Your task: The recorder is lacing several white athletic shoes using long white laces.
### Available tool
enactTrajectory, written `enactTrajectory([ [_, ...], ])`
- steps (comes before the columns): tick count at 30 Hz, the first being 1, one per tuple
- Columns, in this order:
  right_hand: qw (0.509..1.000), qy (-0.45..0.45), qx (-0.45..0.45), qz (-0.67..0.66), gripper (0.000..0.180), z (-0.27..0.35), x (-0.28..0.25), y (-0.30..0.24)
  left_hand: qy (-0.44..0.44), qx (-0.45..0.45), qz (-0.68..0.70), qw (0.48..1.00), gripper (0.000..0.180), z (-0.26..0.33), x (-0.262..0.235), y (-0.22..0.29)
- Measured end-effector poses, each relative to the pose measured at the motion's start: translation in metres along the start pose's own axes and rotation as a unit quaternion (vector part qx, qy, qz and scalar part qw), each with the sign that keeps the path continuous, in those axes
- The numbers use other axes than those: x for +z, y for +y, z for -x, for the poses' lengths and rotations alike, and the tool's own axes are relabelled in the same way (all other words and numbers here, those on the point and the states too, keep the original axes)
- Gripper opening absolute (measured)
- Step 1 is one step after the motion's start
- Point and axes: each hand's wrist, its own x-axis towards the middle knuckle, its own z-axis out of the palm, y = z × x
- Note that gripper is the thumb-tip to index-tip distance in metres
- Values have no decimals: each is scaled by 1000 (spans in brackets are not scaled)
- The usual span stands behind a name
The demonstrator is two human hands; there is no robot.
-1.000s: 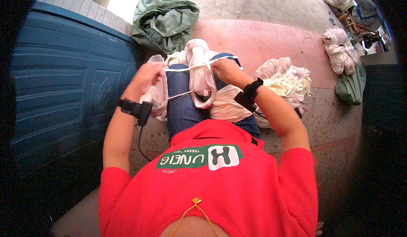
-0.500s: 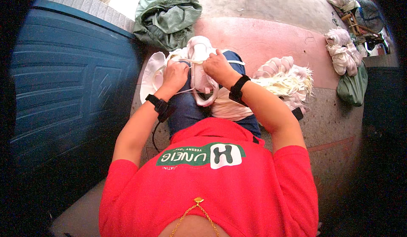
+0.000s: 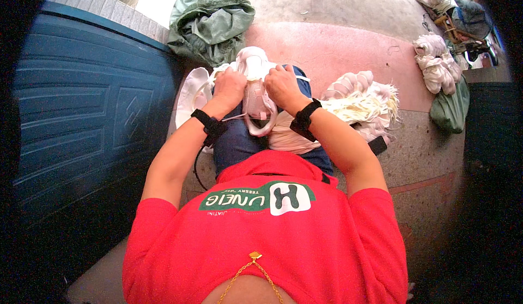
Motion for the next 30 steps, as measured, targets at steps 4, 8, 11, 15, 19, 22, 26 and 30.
enactTrajectory([
  [4,999,-31,15,1,25,2,-19,-12,59,-44,54,996,16,15,-14,5],
  [8,997,-72,22,3,27,1,-23,-16,65,-68,18,995,18,26,-20,23],
  [11,990,-135,34,-2,24,-2,-20,-9,43,-116,32,992,18,27,-8,17],
  [15,982,-181,43,-40,22,-5,-14,2,-5,-141,169,975,17,25,-2,2],
  [19,987,-122,20,-103,18,3,-11,4,30,-132,221,966,13,26,-7,5],
  [22,990,-66,17,-120,17,8,-8,4,134,-43,187,972,14,16,-17,15],
  [26,969,71,16,-237,13,8,3,0,37,-36,149,988,12,-11,-17,20],
  [30,996,-30,-22,-80,10,1,-13,-9,34,-73,170,982,8,-23,-7,7],
])
